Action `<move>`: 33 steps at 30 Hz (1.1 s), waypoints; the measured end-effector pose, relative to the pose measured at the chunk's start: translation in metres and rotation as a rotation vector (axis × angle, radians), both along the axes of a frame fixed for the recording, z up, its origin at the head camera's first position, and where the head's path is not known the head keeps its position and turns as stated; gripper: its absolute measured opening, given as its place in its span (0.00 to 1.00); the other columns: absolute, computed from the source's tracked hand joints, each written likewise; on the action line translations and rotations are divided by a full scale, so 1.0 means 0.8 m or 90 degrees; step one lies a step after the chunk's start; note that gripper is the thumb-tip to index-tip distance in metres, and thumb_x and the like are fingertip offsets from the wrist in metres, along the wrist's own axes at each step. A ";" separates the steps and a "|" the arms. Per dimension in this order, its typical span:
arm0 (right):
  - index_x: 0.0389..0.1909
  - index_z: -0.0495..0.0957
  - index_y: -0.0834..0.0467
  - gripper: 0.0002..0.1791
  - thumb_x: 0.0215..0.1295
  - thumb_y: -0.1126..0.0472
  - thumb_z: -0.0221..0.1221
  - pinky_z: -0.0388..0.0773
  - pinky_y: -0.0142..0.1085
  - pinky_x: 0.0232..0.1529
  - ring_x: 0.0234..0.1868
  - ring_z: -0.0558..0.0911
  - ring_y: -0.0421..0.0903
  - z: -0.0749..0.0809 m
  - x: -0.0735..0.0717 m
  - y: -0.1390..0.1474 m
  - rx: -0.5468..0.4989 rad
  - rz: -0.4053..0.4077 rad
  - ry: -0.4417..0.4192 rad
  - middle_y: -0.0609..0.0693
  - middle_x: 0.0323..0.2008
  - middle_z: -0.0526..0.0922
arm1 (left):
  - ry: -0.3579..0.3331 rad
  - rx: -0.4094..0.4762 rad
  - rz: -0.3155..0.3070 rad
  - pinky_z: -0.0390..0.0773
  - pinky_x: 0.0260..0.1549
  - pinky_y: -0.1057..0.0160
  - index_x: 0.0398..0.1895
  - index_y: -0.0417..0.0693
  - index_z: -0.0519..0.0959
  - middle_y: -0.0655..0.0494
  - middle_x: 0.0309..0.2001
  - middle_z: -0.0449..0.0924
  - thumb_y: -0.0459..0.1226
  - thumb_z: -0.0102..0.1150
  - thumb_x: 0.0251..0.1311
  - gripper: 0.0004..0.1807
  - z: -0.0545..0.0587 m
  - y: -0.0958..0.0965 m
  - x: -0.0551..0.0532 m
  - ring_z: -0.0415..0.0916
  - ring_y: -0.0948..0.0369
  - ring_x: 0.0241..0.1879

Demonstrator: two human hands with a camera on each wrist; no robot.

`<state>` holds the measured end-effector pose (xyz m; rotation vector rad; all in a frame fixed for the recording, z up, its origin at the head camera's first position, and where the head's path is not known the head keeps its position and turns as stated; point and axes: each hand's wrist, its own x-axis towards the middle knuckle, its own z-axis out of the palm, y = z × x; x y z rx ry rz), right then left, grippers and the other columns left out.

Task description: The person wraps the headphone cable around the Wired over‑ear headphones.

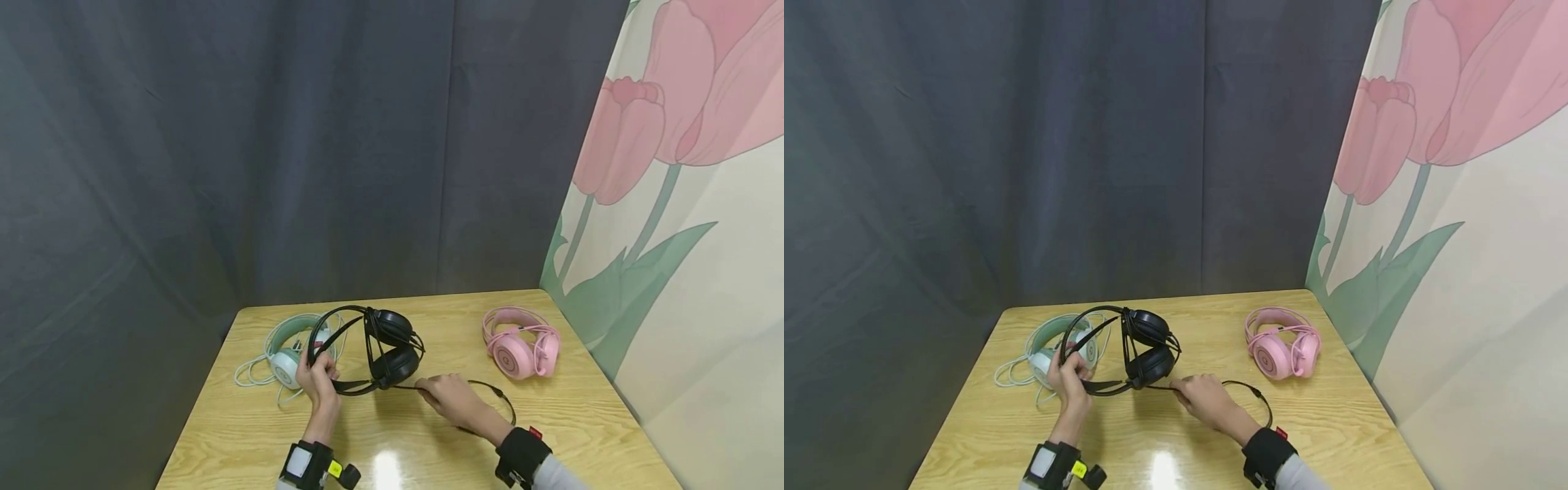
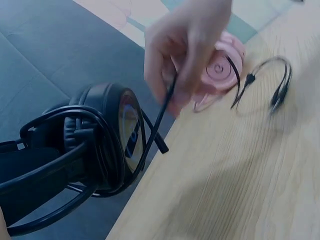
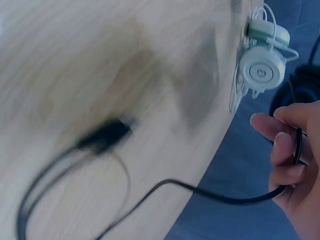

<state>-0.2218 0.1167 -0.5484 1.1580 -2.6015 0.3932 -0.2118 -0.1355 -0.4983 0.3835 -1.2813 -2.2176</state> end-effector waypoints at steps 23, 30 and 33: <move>0.32 0.76 0.54 0.06 0.56 0.58 0.54 0.62 0.24 0.13 0.17 0.67 0.36 0.041 -0.015 -0.006 -0.170 0.081 0.353 0.43 0.23 0.71 | 0.113 -0.003 -0.052 0.55 0.04 0.69 0.45 0.39 0.71 0.57 0.18 0.61 0.28 0.53 0.47 0.18 -0.121 -0.024 -0.061 0.55 0.65 0.08; 0.27 0.75 0.54 0.12 0.42 0.53 0.64 0.60 0.23 0.13 0.16 0.66 0.35 0.048 -0.018 -0.018 -0.176 0.097 0.364 0.42 0.19 0.69 | 0.079 -0.087 -0.059 0.60 0.04 0.69 0.49 0.43 0.71 0.56 0.20 0.66 0.34 0.55 0.51 0.19 -0.179 -0.029 -0.093 0.57 0.66 0.08; 0.24 0.72 0.53 0.16 0.39 0.48 0.65 0.56 0.22 0.13 0.14 0.62 0.33 0.050 -0.022 -0.019 -0.170 0.073 0.356 0.41 0.17 0.66 | 0.111 -0.114 -0.100 0.59 0.03 0.69 0.52 0.43 0.69 0.53 0.23 0.69 0.33 0.54 0.51 0.22 -0.177 -0.027 -0.091 0.56 0.67 0.07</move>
